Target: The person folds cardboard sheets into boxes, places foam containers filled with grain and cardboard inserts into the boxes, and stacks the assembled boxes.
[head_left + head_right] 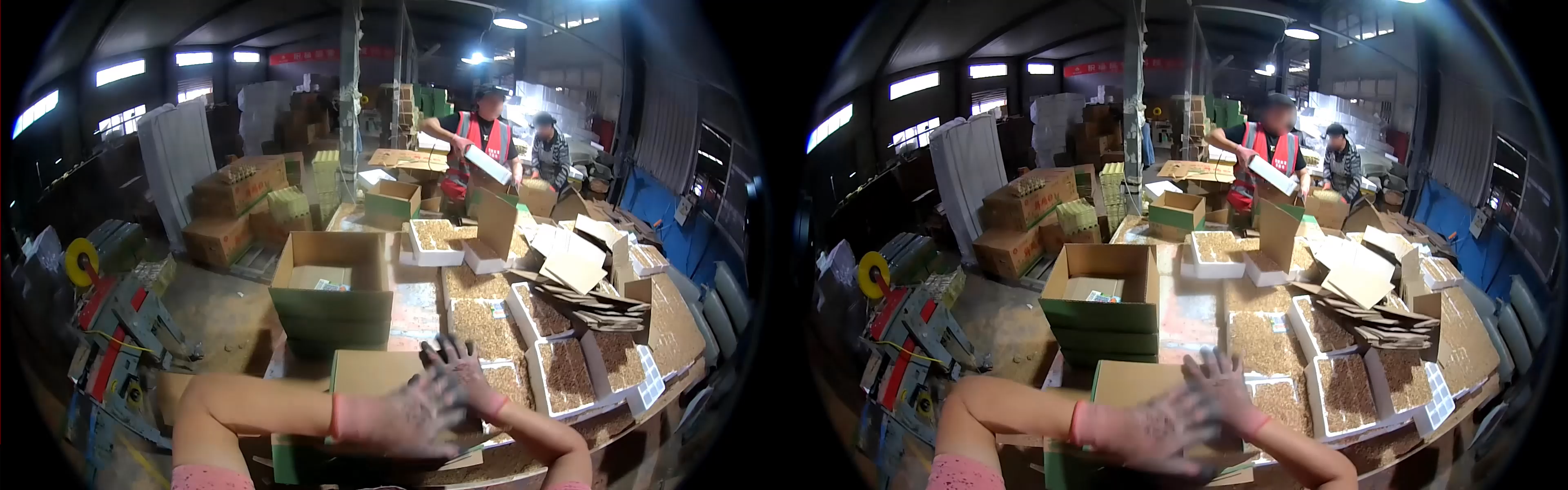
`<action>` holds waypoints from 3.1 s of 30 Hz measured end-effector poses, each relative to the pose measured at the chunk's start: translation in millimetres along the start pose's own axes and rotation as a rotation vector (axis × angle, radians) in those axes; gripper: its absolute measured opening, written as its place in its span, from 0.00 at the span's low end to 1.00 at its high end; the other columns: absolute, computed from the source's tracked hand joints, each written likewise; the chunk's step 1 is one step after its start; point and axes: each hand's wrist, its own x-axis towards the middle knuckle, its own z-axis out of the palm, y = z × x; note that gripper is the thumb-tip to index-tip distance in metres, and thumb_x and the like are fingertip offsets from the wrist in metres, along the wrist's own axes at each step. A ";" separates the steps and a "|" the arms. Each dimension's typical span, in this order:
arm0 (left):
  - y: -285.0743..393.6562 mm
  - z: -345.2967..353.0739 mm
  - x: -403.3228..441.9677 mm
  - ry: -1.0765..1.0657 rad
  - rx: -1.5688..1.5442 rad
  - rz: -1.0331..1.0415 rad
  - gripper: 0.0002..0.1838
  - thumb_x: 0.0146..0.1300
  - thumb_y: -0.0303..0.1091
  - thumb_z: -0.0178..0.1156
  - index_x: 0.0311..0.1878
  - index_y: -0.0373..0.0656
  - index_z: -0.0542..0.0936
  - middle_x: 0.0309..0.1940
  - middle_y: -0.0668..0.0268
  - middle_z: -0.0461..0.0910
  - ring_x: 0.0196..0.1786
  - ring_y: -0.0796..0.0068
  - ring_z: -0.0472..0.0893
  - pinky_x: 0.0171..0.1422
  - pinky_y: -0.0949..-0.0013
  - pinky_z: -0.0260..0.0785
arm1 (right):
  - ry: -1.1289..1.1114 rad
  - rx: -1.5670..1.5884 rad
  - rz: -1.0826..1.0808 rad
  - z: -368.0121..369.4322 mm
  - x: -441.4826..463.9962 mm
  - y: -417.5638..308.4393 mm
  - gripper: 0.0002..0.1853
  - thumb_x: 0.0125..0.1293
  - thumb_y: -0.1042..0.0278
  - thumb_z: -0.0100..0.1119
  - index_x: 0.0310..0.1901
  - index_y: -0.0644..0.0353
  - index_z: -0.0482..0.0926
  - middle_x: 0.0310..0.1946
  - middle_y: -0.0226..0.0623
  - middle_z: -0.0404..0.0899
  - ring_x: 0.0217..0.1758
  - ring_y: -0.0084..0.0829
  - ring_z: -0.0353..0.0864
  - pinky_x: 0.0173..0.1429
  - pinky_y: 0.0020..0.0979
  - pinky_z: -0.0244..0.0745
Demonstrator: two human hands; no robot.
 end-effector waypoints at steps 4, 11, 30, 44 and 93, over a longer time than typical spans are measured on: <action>-73.5 40.2 -47.9 0.114 0.088 -0.294 0.50 0.56 0.71 0.52 0.71 0.40 0.59 0.71 0.44 0.53 0.75 0.42 0.49 0.77 0.42 0.34 | 0.399 1.311 0.418 -1.1 -29.2 -38.7 0.29 0.71 0.64 0.48 0.70 0.61 0.56 0.67 0.46 0.60 0.69 0.41 0.60 0.72 0.35 0.55; -108.6 56.3 -132.8 0.670 -0.811 -0.249 0.43 0.62 0.54 0.57 0.72 0.36 0.57 0.72 0.48 0.55 0.76 0.51 0.53 0.78 0.55 0.43 | -0.037 1.439 0.573 -26.7 -87.1 -76.3 0.29 0.71 0.65 0.47 0.69 0.67 0.54 0.66 0.52 0.62 0.67 0.40 0.64 0.68 0.37 0.62; -72.3 116.6 -146.2 0.886 -1.418 -0.702 0.36 0.58 0.23 0.45 0.73 0.36 0.55 0.62 0.57 0.66 0.57 0.67 0.71 0.61 0.69 0.65 | 1.049 0.497 1.759 142.3 -254.5 111.0 0.53 0.65 0.34 0.49 0.71 0.76 0.40 0.73 0.64 0.43 0.77 0.53 0.42 0.79 0.41 0.37; -106.7 103.9 -153.8 0.632 -0.653 -0.693 0.24 0.53 0.27 0.52 0.57 0.37 0.75 0.62 0.60 0.68 0.60 0.68 0.70 0.65 0.68 0.62 | 1.209 2.177 0.972 40.1 -204.7 78.2 0.25 0.67 0.62 0.55 0.62 0.65 0.67 0.55 0.45 0.75 0.55 0.40 0.78 0.59 0.40 0.75; -84.0 -26.5 81.6 0.339 -0.220 -0.515 0.19 0.47 0.24 0.62 0.46 0.39 0.79 0.34 0.53 0.82 0.39 0.52 0.82 0.46 0.60 0.73 | 0.446 0.481 0.339 32.0 55.2 218.0 0.24 0.60 0.50 0.63 0.55 0.53 0.76 0.53 0.38 0.76 0.53 0.35 0.76 0.54 0.36 0.71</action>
